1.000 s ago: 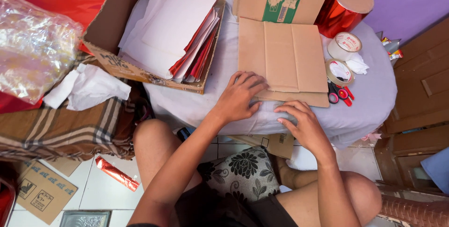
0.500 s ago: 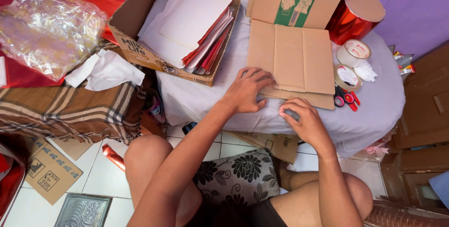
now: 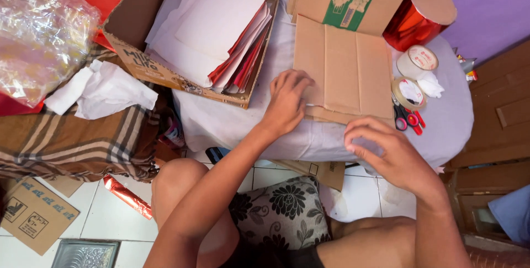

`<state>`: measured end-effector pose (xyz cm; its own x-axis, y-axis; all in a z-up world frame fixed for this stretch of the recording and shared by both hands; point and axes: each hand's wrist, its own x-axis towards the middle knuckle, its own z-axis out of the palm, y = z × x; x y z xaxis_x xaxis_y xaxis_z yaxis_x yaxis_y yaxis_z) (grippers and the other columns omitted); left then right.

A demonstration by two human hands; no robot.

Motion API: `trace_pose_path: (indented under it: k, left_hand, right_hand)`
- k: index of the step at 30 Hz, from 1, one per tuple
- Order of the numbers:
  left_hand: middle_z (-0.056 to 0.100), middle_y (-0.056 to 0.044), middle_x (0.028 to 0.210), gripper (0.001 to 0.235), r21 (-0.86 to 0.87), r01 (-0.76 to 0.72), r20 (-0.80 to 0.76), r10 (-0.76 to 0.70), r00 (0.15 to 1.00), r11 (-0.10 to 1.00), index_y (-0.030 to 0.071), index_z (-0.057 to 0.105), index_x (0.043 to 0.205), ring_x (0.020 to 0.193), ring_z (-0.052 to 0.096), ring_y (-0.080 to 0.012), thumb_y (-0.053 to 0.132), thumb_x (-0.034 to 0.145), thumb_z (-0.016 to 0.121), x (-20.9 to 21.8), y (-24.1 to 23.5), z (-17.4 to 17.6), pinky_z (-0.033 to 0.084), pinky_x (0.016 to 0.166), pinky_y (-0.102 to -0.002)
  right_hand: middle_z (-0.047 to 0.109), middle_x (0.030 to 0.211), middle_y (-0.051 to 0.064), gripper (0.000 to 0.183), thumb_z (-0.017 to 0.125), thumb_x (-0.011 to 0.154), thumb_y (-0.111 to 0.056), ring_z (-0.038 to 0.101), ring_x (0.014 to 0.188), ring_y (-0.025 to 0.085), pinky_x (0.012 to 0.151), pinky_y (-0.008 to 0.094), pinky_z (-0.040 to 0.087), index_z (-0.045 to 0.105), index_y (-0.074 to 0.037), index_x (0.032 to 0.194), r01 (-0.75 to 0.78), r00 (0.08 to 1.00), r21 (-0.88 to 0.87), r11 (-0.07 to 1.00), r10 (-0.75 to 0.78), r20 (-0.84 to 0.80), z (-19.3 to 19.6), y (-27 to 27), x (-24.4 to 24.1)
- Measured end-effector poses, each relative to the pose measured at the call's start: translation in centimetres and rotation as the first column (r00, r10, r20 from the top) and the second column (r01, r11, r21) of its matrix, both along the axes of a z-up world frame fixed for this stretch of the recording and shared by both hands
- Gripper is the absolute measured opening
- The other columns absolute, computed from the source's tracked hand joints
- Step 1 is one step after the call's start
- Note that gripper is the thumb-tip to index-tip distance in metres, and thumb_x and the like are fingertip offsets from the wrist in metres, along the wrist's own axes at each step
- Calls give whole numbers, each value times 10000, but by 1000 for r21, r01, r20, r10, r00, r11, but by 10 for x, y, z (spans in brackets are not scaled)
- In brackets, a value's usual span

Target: The person cuts a piece of tape and applies it to the edge of a red metallic sheet placed on a cardboard base. They fold the sheet over the cardboard, press the edges, and smooth the surface to secure the cover.

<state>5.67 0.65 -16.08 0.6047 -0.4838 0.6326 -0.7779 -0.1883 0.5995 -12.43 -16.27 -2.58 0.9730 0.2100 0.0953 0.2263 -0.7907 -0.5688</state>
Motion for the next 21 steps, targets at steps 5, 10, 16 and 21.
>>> trace_pose_path:
  k: [5, 10, 16, 21]
  left_hand:
    - [403, -166, 1388, 465, -24, -120, -448, 97, 889, 992, 168, 546, 1314, 1278, 459, -430, 156, 851, 505, 8, -10, -8, 377, 1116, -577]
    - [417, -162, 1438, 579, -71, 13, -614, -53, 788, 997, 197, 562, 1351, 1220, 584, -418, 54, 794, 496, 12, 6, 21, 462, 1070, -529]
    - [221, -253, 1619, 799, 321, 206, -199, -147, 969, 925, 100, 478, 1486, 1297, 474, -519, -131, 733, 616, 18, 16, 38, 460, 1089, -559]
    - [582, -37, 1376, 483, 469, 93, 34, -123, 992, 878, 234, 706, 1225, 1048, 607, -311, 61, 778, 762, 27, 9, 24, 555, 901, -441]
  right_hand:
    - [663, 1144, 65, 132, 748, 933, -103, 668, 1089, 209, 961, 373, 528, 736, -96, 1064, 141, 969, 225, 964, -181, 167, -47, -19, 53]
    - [671, 1037, 31, 181, 723, 963, -72, 667, 963, 96, 903, 290, 583, 702, -40, 1140, 310, 947, 509, 803, -310, -89, -87, -27, 76]
    - [716, 929, 49, 192, 761, 926, -90, 691, 920, 103, 878, 305, 597, 741, -43, 1111, 407, 914, 500, 765, -344, -217, -84, -37, 87]
    - [756, 881, 70, 121, 788, 871, -68, 729, 855, 140, 827, 343, 590, 783, -75, 991, 233, 955, 295, 927, -275, 110, -60, -36, 93]
